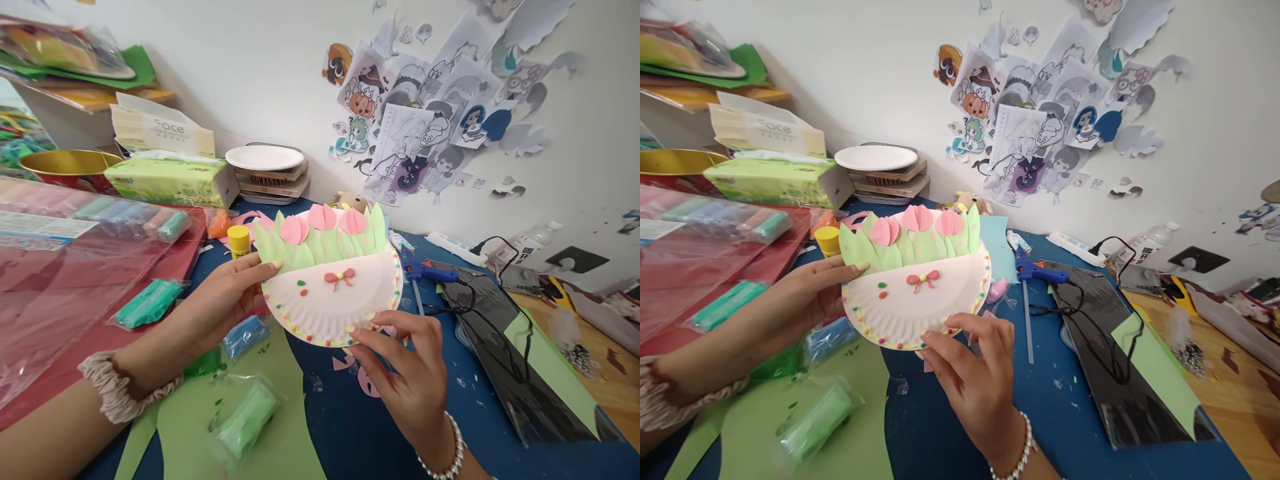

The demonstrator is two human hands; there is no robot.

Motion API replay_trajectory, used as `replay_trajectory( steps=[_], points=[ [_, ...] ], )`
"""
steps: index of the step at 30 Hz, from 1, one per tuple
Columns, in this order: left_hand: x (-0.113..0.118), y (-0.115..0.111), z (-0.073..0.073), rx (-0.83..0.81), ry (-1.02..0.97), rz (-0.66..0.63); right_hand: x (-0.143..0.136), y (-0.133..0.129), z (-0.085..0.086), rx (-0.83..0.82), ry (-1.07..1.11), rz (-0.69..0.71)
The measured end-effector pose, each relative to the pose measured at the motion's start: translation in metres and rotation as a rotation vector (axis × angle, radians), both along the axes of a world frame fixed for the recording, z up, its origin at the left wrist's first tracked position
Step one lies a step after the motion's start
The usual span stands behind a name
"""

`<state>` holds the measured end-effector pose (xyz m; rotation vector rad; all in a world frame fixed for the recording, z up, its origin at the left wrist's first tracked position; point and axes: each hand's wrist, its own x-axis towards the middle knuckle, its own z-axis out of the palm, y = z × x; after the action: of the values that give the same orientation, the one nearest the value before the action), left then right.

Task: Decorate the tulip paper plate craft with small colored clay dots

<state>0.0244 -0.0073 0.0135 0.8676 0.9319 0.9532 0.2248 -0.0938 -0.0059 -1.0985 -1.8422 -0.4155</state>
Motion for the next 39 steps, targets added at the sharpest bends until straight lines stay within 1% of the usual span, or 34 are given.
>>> replay_trajectory(
  steps=[6, 13, 20, 30, 39],
  points=[
    [0.0002, -0.0021, 0.0023, -0.035, 0.028, -0.013, -0.0004, -0.0035, 0.0004, 0.043, -0.024, 0.003],
    [-0.0045, -0.0013, -0.0015, -0.036, 0.077, -0.028, -0.0003, -0.0041, 0.0006, 0.040, -0.019, -0.022],
    [-0.0015, -0.0023, 0.0025, -0.028, 0.069, -0.032, -0.0004, -0.0040, 0.0006, 0.036, -0.018, -0.014],
    [-0.0023, -0.0015, 0.0018, -0.041, 0.093, -0.022, 0.0002, -0.0035, -0.0020, 0.023, 0.007, -0.011],
    [-0.0025, -0.0028, 0.0012, -0.028, 0.048, -0.049, 0.0002, -0.0036, -0.0011, 0.034, 0.003, -0.010]
  ],
)
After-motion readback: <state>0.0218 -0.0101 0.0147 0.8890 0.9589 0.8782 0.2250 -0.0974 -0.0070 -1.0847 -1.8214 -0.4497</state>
